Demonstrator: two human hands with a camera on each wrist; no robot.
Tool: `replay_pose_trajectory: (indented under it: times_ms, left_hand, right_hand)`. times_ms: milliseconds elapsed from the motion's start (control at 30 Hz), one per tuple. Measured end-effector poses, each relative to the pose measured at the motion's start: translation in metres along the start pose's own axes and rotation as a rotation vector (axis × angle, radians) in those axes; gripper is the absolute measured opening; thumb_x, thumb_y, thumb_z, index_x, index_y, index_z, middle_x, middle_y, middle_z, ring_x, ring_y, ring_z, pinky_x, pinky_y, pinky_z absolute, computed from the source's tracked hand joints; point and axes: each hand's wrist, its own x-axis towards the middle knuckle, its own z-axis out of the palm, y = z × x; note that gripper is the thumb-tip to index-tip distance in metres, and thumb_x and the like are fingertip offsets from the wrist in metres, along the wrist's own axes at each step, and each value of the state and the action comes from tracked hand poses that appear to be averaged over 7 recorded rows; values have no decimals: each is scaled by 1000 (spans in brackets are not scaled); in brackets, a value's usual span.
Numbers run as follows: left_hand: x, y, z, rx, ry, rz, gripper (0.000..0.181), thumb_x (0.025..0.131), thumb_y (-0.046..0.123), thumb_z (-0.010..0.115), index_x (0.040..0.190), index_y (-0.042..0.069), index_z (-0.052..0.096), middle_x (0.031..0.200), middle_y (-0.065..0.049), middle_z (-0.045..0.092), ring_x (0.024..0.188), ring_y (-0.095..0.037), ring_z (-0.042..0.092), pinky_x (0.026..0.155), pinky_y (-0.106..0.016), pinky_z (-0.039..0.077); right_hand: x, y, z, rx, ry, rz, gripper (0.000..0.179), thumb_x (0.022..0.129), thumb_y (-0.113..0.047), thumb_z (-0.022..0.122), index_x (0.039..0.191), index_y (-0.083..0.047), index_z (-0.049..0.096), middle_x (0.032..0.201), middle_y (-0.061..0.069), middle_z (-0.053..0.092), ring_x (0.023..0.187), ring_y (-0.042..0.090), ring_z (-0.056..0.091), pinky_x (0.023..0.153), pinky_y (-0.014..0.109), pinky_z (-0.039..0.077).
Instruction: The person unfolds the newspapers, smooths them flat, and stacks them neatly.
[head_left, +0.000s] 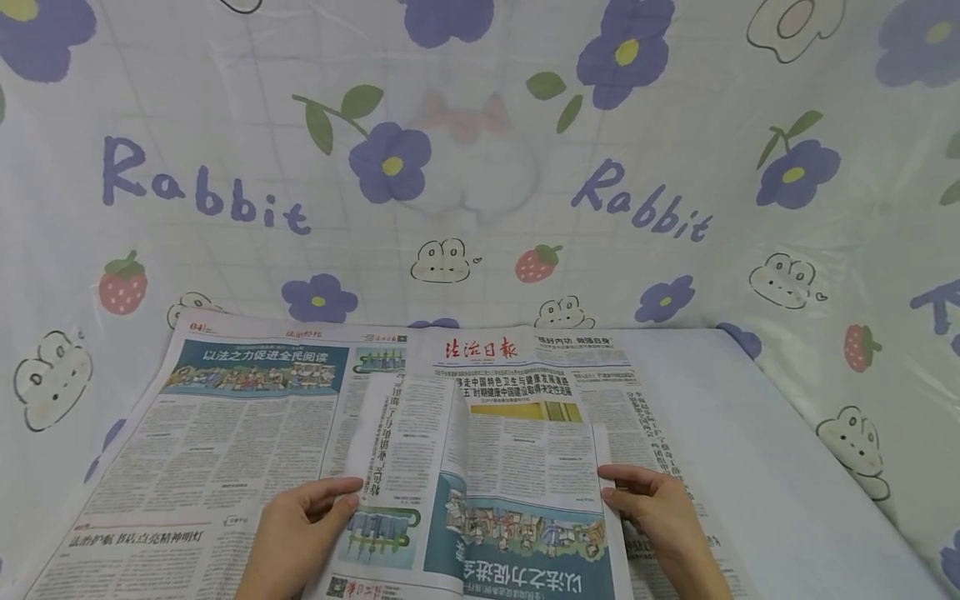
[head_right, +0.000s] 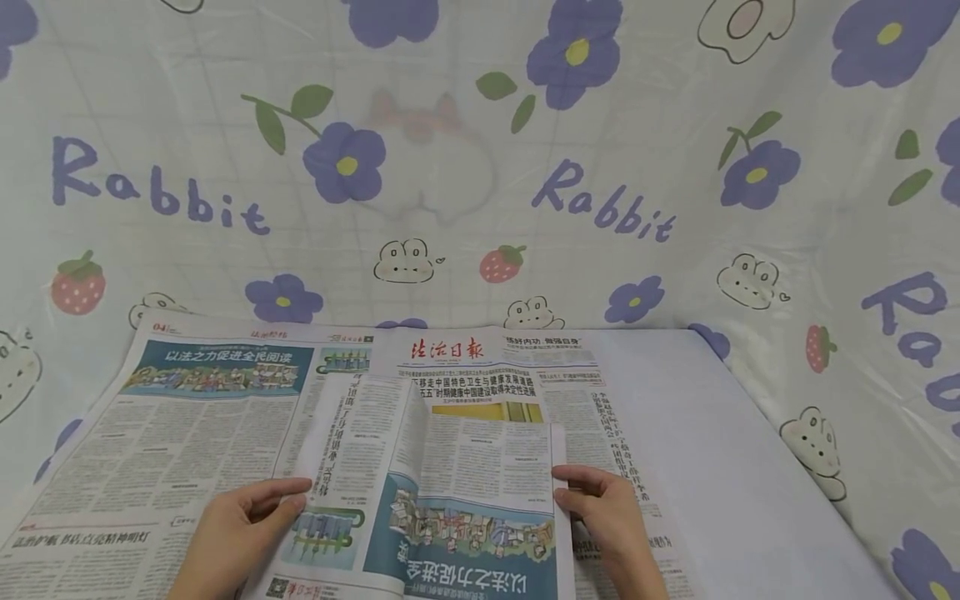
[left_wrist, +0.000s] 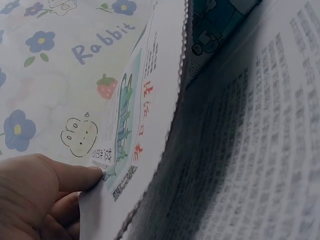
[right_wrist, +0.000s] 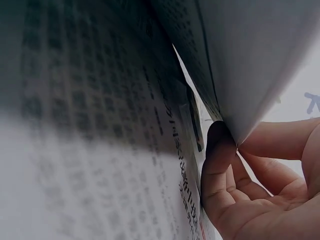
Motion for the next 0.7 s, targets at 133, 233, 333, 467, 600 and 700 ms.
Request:
replay_pose_trajectory:
  times_ms: [133, 233, 333, 467, 600, 700]
  left_hand:
    - [1, -1, -2, 31, 5, 6, 24, 92, 22, 71, 113, 11, 75, 100, -7, 73, 97, -30, 68, 81, -49, 54]
    - [3, 0, -4, 63, 18, -13, 22, 92, 20, 72, 112, 10, 75, 99, -8, 73, 98, -31, 68, 83, -50, 53]
    - [5, -3, -7, 91, 20, -27, 21, 92, 18, 72, 111, 10, 76, 99, -8, 73, 98, -32, 67, 83, -50, 53]
    - [7, -7, -13, 117, 4, -36, 20, 91, 18, 72, 110, 11, 76, 100, -9, 73, 98, -31, 67, 82, -49, 53]
    - [10, -12, -21, 123, -38, -54, 19, 91, 16, 72, 108, 10, 76, 98, -9, 73, 87, -26, 69, 76, -45, 55]
    - [11, -15, -28, 113, -95, -70, 16, 89, 13, 73, 104, 8, 76, 93, -7, 72, 81, -23, 69, 72, -42, 56]
  right_hand:
    - [0, 0, -2, -19, 5, 10, 32, 85, 2, 71, 117, 5, 68, 100, 12, 70, 83, 25, 67, 64, 31, 53]
    - [1, 2, -5, -37, 9, 18, 33, 86, 0, 72, 118, 4, 68, 98, 11, 70, 81, 25, 67, 61, 31, 51]
    - [3, 3, -8, -53, 16, 29, 33, 86, -1, 72, 119, 2, 69, 97, 10, 70, 79, 24, 67, 58, 31, 49]
    - [6, 6, -14, -50, 21, 27, 35, 85, -1, 73, 119, 3, 68, 98, 11, 71, 77, 25, 68, 57, 33, 52]
    - [9, 8, -20, -16, 15, 16, 36, 86, 0, 72, 121, 5, 66, 100, 14, 71, 79, 28, 70, 61, 37, 56]
    - [11, 9, -24, 6, -4, 9, 36, 88, 0, 71, 123, 6, 65, 102, 16, 71, 80, 30, 70, 61, 39, 57]
